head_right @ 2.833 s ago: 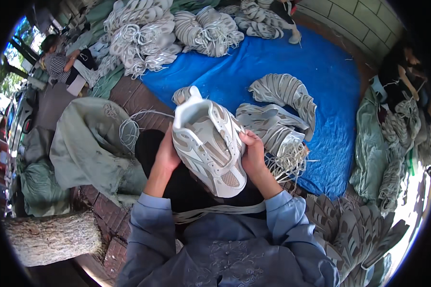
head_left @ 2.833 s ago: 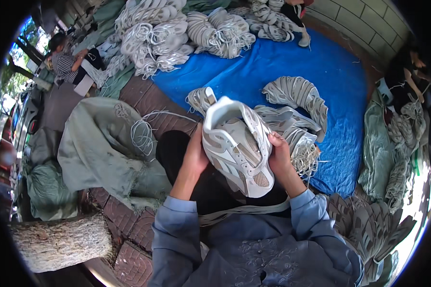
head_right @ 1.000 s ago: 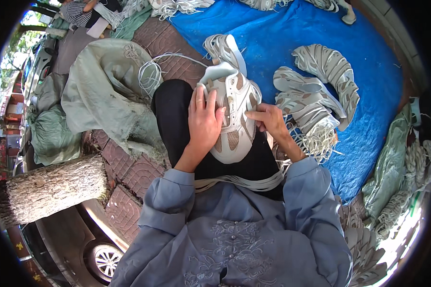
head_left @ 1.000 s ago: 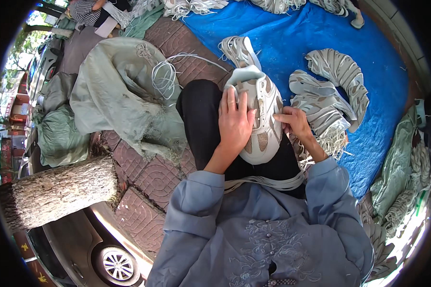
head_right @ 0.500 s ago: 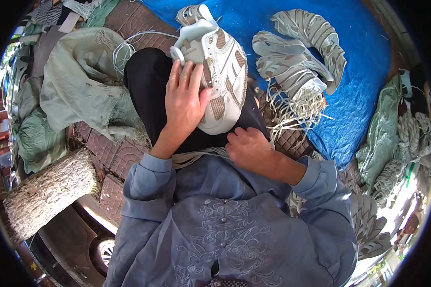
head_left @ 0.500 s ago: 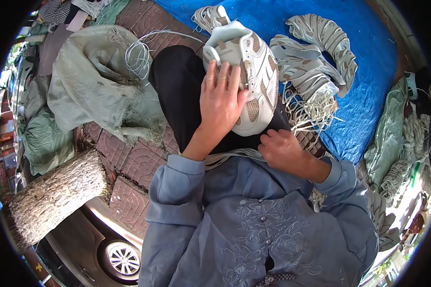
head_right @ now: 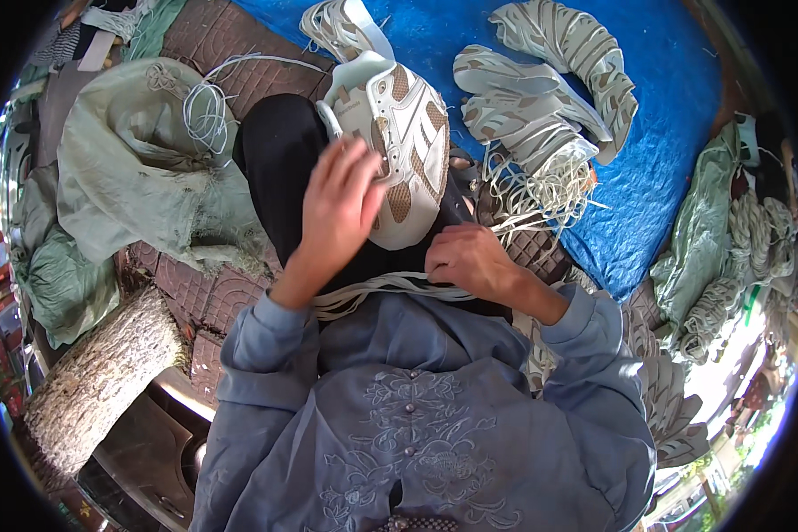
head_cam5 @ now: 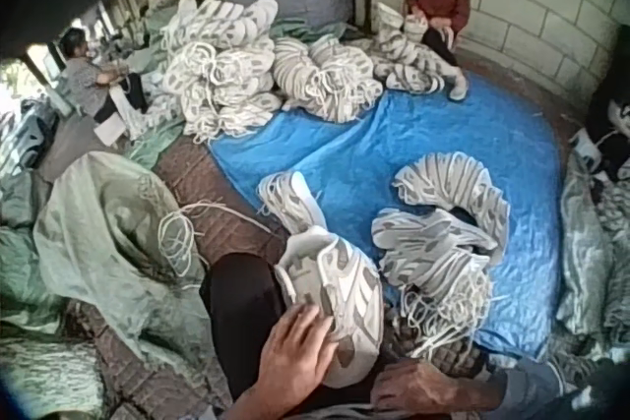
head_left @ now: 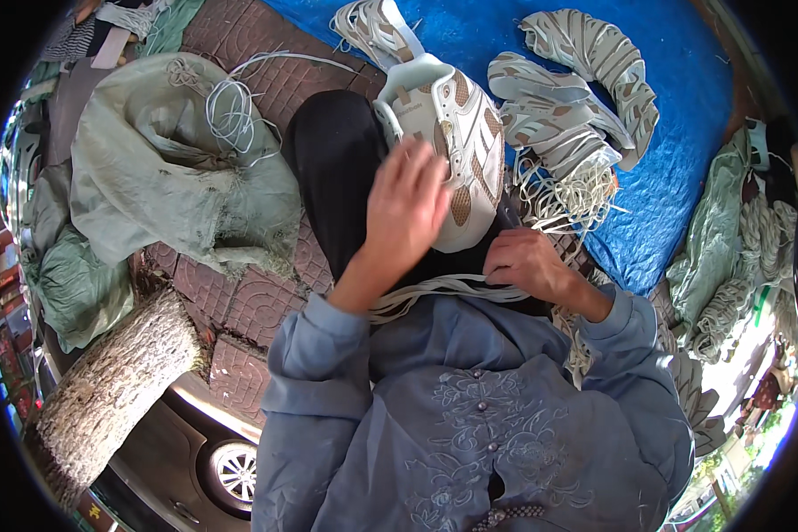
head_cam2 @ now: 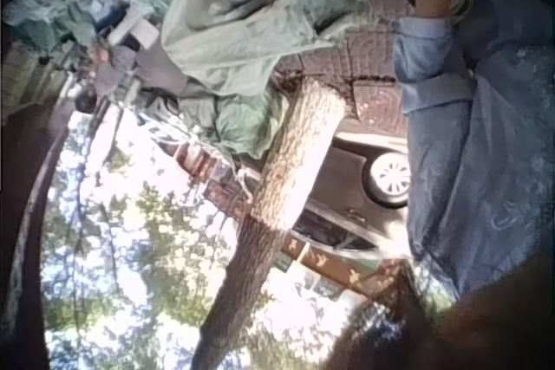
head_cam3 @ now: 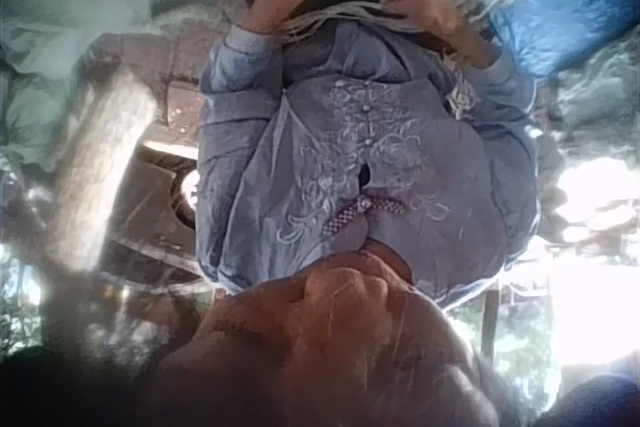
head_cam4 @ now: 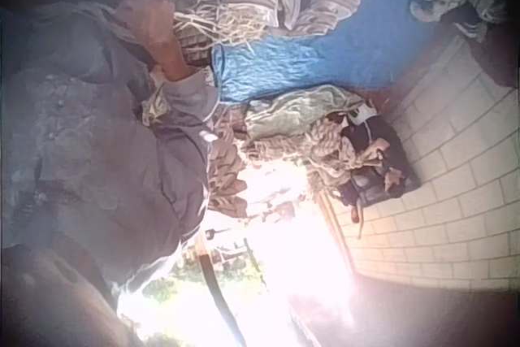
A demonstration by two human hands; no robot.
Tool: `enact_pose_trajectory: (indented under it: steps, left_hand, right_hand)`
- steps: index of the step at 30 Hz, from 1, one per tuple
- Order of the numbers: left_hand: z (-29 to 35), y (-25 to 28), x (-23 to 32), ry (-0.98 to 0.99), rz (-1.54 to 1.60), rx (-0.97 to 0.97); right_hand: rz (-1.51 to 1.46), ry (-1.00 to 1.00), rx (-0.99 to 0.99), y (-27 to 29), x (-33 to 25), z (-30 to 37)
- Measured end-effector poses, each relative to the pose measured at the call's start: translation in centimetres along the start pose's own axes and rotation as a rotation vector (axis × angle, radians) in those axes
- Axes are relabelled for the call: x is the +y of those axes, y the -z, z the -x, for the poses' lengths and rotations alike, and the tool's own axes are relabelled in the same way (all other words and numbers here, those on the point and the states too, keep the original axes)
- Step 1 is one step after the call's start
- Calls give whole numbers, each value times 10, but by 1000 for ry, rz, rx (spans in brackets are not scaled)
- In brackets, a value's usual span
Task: The person is sitting on the ground and lacing a white sneaker. They thread a long white lace through the eyelets of the shoe, pulling it tight and adjusting the fit. The person works on a single shoe while surrounded by piles of similar shoes and laces.
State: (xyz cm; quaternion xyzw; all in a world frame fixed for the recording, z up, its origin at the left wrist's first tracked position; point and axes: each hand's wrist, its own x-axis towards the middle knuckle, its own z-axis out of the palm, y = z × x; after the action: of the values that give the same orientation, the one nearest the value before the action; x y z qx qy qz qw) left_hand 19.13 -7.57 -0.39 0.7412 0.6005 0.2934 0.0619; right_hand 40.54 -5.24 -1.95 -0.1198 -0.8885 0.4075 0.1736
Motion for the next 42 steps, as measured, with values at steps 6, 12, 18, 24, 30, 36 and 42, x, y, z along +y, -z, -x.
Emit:
enact_pose_trajectory:
  steps: [6, 12, 18, 24, 30, 36, 42]
  left_hand:
    - [28, 35, 51, 368, 913, -537]
    - [39, 104, 5, 467, 846, -648]
    - [84, 185, -62, 580, 577, -519]
    - [32, 222, -69, 797, 577, -539]
    - [-36, 230, -94, 638, 449, -560]
    - [-102, 129, -27, 350, 845, -813]
    - [-88, 125, -56, 700, 1164, -828]
  right_hand:
    - [-876, -700, 58, 56, -35, -33]
    - [-607, -561, 388, 95, 14, 5]
    - [309, -750, 488, 253, 128, 153]
    - [936, -1199, 336, 342, 185, 274]
    - [1480, -1407, -217, 337, 208, 276]
    - [-332, -210, 30, 127, 1, -129]
    - [-898, -704, 76, 83, -10, -140]
